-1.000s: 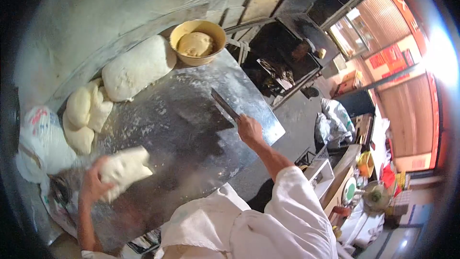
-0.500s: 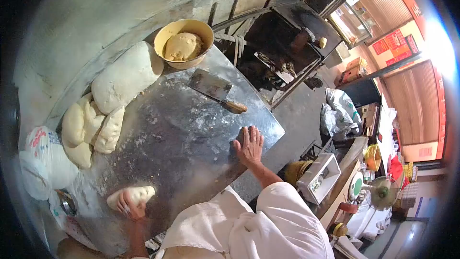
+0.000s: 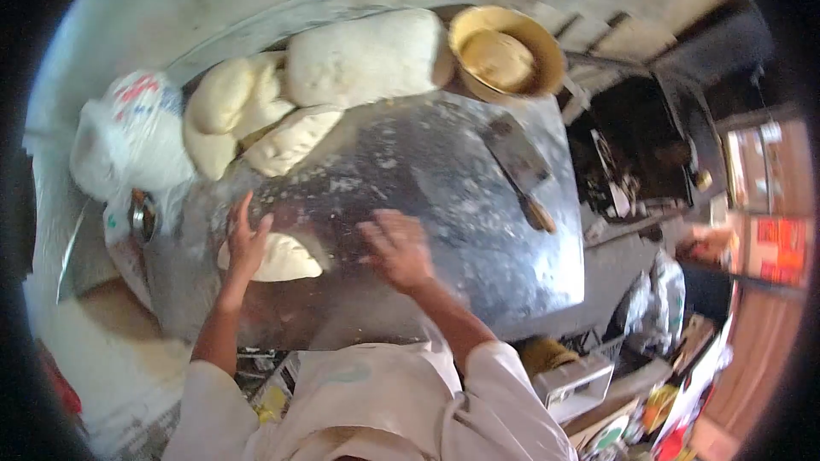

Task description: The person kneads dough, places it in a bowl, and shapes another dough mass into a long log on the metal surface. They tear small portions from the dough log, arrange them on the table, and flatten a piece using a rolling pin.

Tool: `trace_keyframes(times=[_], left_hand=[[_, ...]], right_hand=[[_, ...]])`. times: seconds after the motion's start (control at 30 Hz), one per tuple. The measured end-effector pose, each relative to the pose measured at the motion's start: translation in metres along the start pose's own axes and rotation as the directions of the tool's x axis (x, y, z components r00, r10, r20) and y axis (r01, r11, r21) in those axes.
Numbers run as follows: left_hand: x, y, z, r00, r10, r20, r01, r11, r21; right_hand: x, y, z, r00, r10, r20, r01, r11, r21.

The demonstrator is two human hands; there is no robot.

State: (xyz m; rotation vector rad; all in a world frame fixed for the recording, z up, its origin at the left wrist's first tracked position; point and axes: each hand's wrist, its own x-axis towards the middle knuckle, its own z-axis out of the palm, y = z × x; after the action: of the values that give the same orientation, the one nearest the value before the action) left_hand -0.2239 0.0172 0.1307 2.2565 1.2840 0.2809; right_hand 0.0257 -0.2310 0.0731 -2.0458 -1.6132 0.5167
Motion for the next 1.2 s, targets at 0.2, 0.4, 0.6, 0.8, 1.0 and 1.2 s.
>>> trace_keyframes(times=[0.2, 0.4, 0.6, 0.8, 1.0, 1.2], left_hand=[[0.101, 0.006, 0.027, 0.988, 0.151, -0.028, -0.135, 0.94, 0.314], [0.169, 0.014, 0.033, 0.965, 0.067, 0.255, -0.184, 0.864, 0.469], [0.166, -0.119, -0.024, 0.915, 0.062, 0.399, -0.301, 0.763, 0.572], [0.079, -0.066, -0.04, 0.974, 0.226, 0.032, -0.211, 0.837, 0.504], [-0.022, -0.065, -0.012, 0.888, 0.037, 0.459, -0.132, 0.975, 0.177], [-0.14, -0.072, 0.011, 0.933, 0.36, 0.008, -0.34, 0.874, 0.347]], right_hand=[[-0.089, 0.135, -0.086, 0.79, 0.118, -0.601, -0.373, 0.871, -0.319], [-0.111, 0.197, -0.124, 0.801, 0.547, -0.245, -0.599, 0.746, -0.292], [-0.082, 0.131, -0.091, 0.67, 0.741, 0.039, -0.742, 0.666, 0.082], [-0.056, 0.043, -0.081, 0.811, 0.579, 0.079, -0.573, 0.762, 0.302], [0.114, 0.047, -0.142, 0.927, 0.185, -0.326, -0.195, 0.981, 0.002], [0.085, 0.14, -0.121, 0.877, 0.358, -0.322, -0.394, 0.918, -0.052]])
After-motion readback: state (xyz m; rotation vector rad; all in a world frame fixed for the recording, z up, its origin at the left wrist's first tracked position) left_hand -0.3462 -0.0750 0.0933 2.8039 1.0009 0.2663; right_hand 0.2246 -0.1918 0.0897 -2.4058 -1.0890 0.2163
